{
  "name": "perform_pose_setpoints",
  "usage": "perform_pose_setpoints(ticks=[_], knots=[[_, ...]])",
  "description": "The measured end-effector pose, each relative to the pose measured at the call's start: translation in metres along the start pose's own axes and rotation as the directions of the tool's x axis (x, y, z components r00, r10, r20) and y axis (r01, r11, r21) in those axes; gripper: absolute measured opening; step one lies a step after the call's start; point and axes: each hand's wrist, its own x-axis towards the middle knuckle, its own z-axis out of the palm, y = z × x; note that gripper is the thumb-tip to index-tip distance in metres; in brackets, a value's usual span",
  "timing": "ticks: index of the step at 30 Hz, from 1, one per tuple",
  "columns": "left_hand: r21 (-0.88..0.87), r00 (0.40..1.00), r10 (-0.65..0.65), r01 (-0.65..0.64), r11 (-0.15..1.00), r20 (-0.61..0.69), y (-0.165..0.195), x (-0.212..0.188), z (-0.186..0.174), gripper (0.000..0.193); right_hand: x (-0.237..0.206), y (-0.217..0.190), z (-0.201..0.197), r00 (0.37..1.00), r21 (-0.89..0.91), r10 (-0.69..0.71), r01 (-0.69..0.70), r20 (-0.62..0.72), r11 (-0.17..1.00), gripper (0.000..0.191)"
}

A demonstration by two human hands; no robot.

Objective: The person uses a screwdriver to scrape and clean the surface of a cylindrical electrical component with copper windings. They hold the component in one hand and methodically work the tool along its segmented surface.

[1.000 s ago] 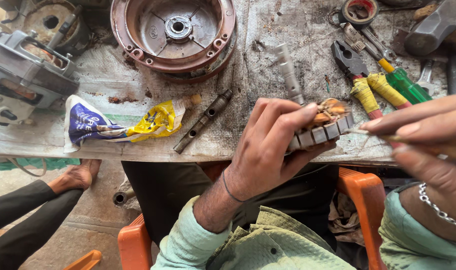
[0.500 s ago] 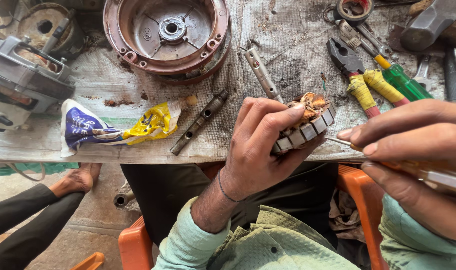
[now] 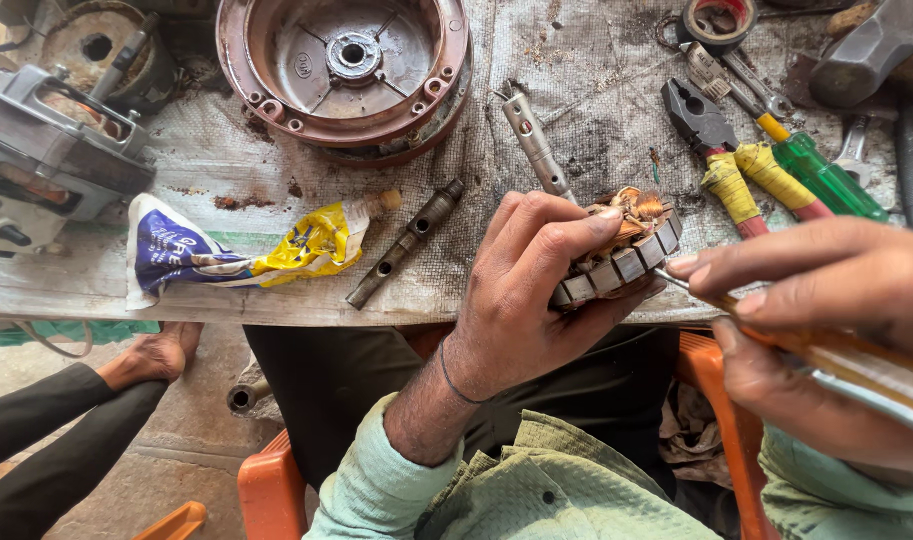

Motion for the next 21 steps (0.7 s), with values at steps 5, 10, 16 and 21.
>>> perform_pose_setpoints(ticks=[5, 10, 16, 21], knots=[[-0.012, 1.000, 0.006, -0.006, 1.000, 0.000, 0.000, 0.002, 0.000, 0.055, 0.001, -0.020, 0.009, 0.996, -0.110, -0.057, 0.049, -0.070, 0.993, 0.040], [-0.041, 1.000, -0.012, 0.013, 0.999, 0.014, -0.001, 0.001, -0.001, 0.053, 0.002, -0.021, 0.017, 0.988, -0.090, 0.045, -0.059, -0.146, 0.994, 0.041], [-0.040, 0.998, 0.012, -0.010, 0.999, 0.062, 0.000, 0.004, 0.000, 0.053, -0.009, -0.001, 0.001, 0.984, -0.058, 0.166, -0.170, -0.065, 0.984, 0.033], [-0.035, 0.994, 0.011, -0.007, 0.999, 0.113, 0.001, 0.005, -0.004, 0.052, 0.001, 0.005, -0.009, 0.998, -0.053, 0.063, -0.062, 0.010, 0.997, 0.029]])
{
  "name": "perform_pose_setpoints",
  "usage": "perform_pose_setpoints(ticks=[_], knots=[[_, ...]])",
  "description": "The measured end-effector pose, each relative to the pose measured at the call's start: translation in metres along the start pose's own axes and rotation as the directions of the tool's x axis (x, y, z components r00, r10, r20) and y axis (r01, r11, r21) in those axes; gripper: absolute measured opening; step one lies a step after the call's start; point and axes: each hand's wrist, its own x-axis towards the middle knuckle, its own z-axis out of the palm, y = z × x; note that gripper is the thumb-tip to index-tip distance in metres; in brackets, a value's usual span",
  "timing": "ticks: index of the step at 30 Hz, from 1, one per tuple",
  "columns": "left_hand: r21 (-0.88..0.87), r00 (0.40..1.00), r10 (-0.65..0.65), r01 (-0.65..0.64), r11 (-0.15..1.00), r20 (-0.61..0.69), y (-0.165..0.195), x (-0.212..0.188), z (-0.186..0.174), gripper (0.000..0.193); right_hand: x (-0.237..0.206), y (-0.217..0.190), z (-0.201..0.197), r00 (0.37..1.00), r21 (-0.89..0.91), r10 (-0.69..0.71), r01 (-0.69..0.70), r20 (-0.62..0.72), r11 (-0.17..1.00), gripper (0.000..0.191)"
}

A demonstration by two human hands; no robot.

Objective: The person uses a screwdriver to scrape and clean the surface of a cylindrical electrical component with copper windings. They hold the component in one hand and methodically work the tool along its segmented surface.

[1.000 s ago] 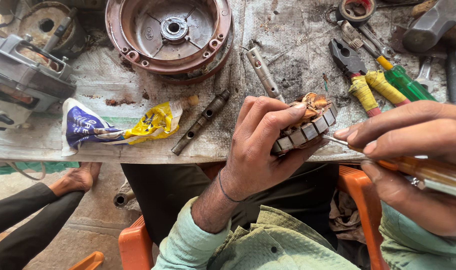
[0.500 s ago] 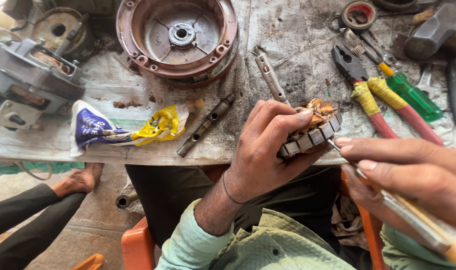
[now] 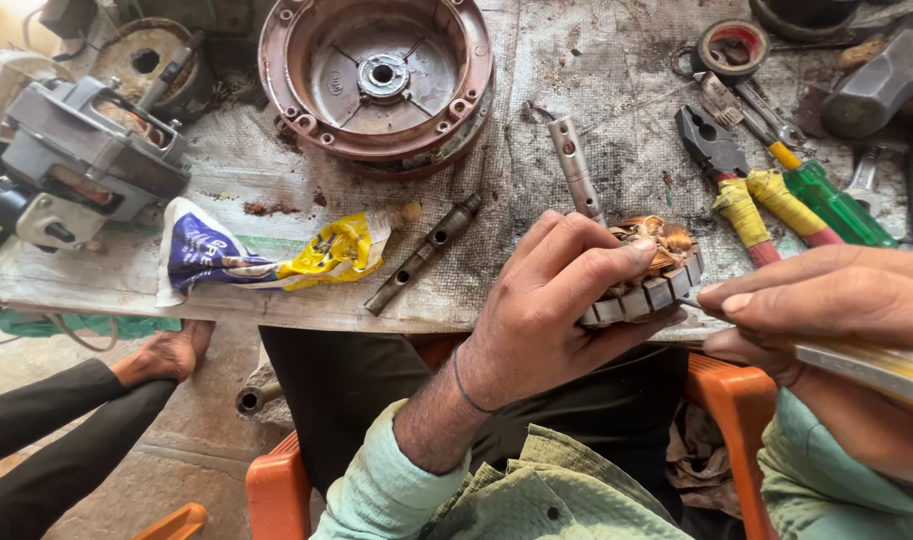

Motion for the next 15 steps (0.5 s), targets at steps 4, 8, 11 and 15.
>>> perform_pose_setpoints(ticks=[4, 8, 11, 15], knots=[[-0.011, 1.000, -0.015, 0.015, 1.000, -0.017, 0.001, -0.001, 0.000, 0.050, 0.011, -0.002, -0.006, 0.995, -0.040, -0.090, 0.092, 0.041, 0.995, 0.031], [-0.012, 0.998, -0.016, 0.015, 1.000, -0.054, -0.001, 0.000, 0.001, 0.052, 0.004, -0.006, -0.007, 0.995, 0.076, -0.085, 0.082, 0.043, 0.994, 0.033], [-0.013, 0.998, -0.027, 0.026, 1.000, -0.051, -0.001, -0.001, 0.001, 0.054, -0.007, -0.008, -0.005, 0.998, 0.168, -0.040, 0.032, 0.045, 0.985, 0.032], [-0.014, 0.999, -0.021, 0.020, 1.000, -0.049, -0.001, -0.002, 0.000, 0.052, -0.005, -0.006, -0.007, 0.994, 0.149, -0.087, 0.076, 0.068, 0.986, 0.033]])
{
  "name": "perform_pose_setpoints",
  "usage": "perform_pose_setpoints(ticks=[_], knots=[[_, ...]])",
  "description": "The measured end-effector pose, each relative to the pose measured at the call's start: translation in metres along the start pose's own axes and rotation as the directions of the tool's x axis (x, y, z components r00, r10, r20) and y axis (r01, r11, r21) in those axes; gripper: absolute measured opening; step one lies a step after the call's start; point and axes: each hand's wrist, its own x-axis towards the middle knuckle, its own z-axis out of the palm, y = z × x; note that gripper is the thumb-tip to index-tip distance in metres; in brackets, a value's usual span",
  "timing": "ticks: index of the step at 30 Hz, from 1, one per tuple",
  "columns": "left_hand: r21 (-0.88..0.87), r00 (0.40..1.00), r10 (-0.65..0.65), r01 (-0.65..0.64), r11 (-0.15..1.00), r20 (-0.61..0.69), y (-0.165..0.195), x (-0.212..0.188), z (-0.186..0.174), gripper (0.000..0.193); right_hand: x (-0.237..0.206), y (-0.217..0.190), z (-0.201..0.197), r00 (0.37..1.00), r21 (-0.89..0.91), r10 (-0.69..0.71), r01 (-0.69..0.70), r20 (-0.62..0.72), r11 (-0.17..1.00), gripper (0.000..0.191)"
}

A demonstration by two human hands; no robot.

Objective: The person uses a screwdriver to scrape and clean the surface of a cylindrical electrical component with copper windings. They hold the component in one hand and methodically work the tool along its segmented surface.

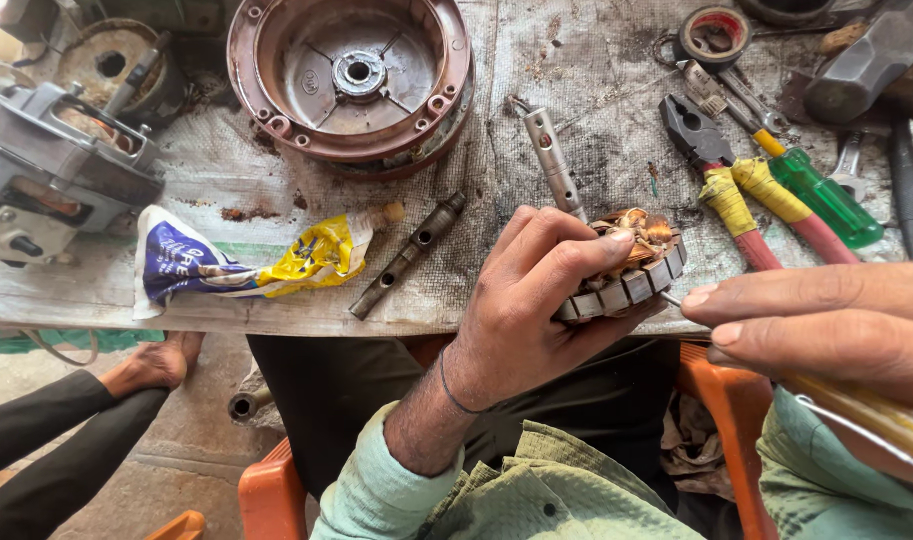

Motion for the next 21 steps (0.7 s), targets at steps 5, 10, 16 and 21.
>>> perform_pose_setpoints(ticks=[5, 10, 16, 21], knots=[[-0.005, 1.000, 0.014, -0.014, 1.000, 0.016, 0.000, 0.001, 0.000, 0.053, 0.010, -0.007, -0.013, 0.970, -0.321, -0.123, 0.187, 0.211, 0.928, 0.039], [0.020, 0.997, 0.036, -0.037, 0.999, 0.065, 0.001, 0.001, -0.002, 0.054, 0.022, -0.013, -0.009, 0.976, -0.404, -0.065, 0.146, 0.209, 0.903, 0.039], [0.038, 0.998, 0.028, -0.030, 0.999, 0.049, 0.004, 0.002, 0.000, 0.054, 0.031, -0.012, -0.017, 0.931, -0.351, -0.179, 0.291, 0.318, 0.890, 0.048], [0.033, 1.000, 0.022, -0.023, 0.999, 0.015, 0.003, 0.003, 0.001, 0.054, 0.022, -0.007, -0.011, 0.973, -0.376, -0.073, 0.153, 0.218, 0.914, 0.034]])
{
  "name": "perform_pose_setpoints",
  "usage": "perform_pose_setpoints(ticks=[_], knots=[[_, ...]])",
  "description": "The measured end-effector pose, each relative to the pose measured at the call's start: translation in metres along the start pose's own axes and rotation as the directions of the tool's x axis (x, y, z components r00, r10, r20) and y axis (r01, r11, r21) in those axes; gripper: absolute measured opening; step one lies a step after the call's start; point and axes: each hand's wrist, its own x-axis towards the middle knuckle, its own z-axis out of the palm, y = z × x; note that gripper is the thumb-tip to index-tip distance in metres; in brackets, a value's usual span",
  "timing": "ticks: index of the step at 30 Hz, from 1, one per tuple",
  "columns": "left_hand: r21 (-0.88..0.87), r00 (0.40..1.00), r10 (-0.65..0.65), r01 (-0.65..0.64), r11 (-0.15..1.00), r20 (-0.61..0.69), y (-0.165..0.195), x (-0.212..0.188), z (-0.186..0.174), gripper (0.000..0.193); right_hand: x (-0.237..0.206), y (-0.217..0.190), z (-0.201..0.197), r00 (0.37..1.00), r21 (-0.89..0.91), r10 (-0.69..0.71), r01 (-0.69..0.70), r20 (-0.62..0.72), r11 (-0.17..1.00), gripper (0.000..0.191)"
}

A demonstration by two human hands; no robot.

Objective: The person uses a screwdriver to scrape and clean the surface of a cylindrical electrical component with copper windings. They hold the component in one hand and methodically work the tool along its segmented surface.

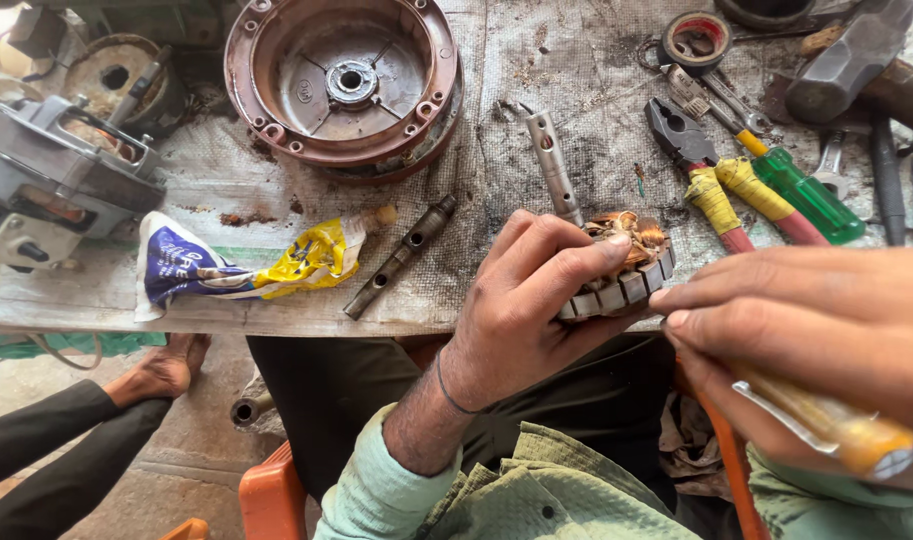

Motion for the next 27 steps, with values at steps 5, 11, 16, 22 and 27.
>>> perform_pose_setpoints(ticks=[5, 11, 16, 22, 27], knots=[[0.025, 0.999, 0.004, -0.005, 1.000, 0.035, 0.001, 0.000, -0.001, 0.054, 0.005, -0.001, -0.001, 0.997, 0.051, 0.079, -0.078, -0.013, 0.996, 0.027], [0.022, 1.000, -0.028, 0.028, 0.999, 0.012, 0.001, 0.004, -0.001, 0.053, 0.021, -0.016, -0.005, 0.995, 0.069, 0.062, -0.057, -0.077, 0.996, 0.036], [0.086, 0.999, -0.031, 0.028, 0.996, 0.030, 0.005, 0.008, -0.005, 0.057, 0.024, -0.024, 0.003, 0.983, 0.031, 0.065, -0.060, -0.170, 0.998, 0.041], [0.093, 0.996, -0.032, 0.025, 0.995, 0.084, 0.008, 0.013, -0.011, 0.056, 0.011, -0.012, 0.017, 0.977, 0.079, 0.131, -0.119, -0.170, 0.990, 0.032], [0.041, 0.990, -0.067, 0.062, 0.997, 0.127, 0.004, 0.020, -0.012, 0.054, 0.007, 0.005, 0.023, 0.929, 0.188, 0.349, -0.324, -0.119, 0.927, 0.034]])
